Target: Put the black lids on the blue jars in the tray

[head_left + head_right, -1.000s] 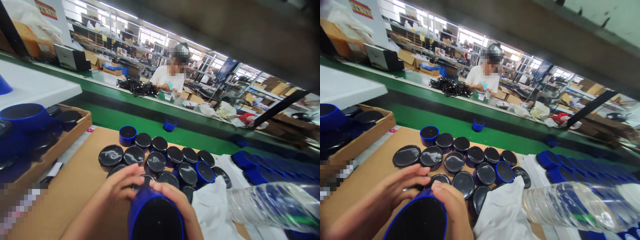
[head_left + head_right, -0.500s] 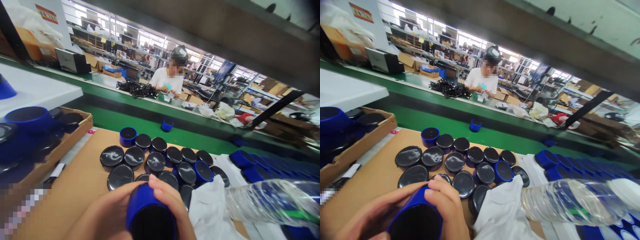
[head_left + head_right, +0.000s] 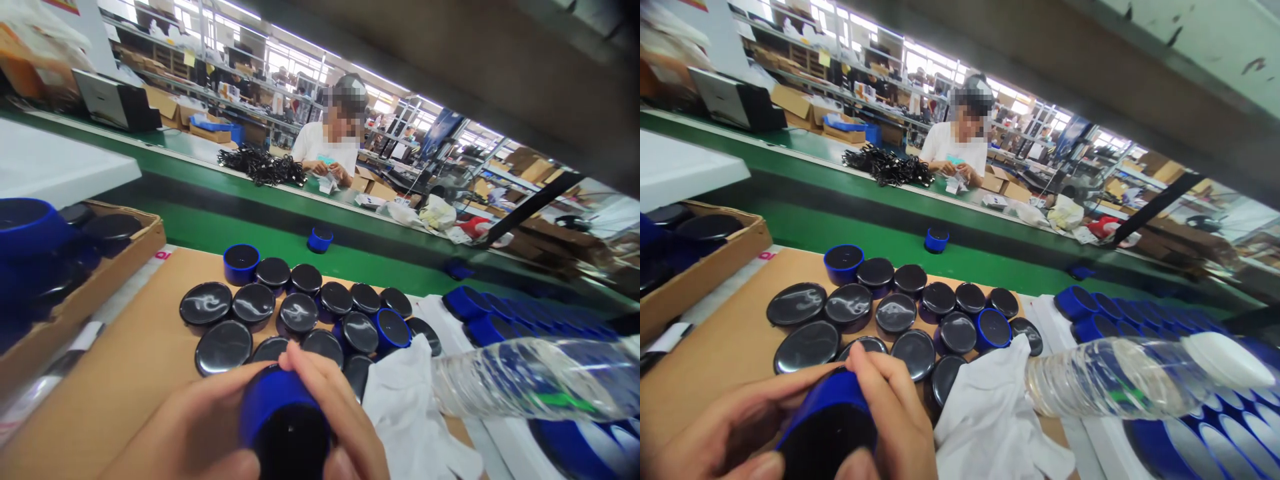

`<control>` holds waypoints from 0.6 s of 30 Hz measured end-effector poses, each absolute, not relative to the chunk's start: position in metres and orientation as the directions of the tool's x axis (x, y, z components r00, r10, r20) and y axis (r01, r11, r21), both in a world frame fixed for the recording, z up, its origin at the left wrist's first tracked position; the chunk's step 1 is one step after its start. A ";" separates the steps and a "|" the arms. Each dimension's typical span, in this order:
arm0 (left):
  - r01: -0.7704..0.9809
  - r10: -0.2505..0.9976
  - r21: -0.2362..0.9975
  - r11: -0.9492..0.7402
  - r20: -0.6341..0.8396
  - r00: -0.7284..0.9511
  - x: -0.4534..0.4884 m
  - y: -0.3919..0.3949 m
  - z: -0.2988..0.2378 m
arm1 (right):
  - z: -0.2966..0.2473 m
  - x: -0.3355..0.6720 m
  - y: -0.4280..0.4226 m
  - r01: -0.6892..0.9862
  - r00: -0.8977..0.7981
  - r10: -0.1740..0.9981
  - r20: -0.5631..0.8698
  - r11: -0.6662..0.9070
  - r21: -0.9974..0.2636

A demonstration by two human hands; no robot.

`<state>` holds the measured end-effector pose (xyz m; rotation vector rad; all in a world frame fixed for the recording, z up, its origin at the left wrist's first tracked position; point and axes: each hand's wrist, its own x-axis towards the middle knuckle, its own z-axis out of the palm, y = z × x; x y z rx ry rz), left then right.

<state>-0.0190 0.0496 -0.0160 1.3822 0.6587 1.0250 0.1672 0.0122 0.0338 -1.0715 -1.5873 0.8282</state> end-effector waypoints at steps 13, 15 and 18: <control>-0.195 0.823 0.974 0.119 0.013 0.569 -0.042 0.053 -0.013 | 0.032 0.166 0.011 0.401 -0.132 0.896 0.424 0.440 -0.804; -0.170 0.827 0.983 0.071 0.037 0.561 -0.042 0.051 -0.011 | 0.028 0.166 0.013 0.410 -0.126 0.892 0.434 0.445 -0.796; -0.098 0.878 0.995 0.031 0.019 0.478 -0.036 0.044 0.000 | 0.021 0.168 0.020 0.399 -0.134 0.831 0.541 0.545 -0.738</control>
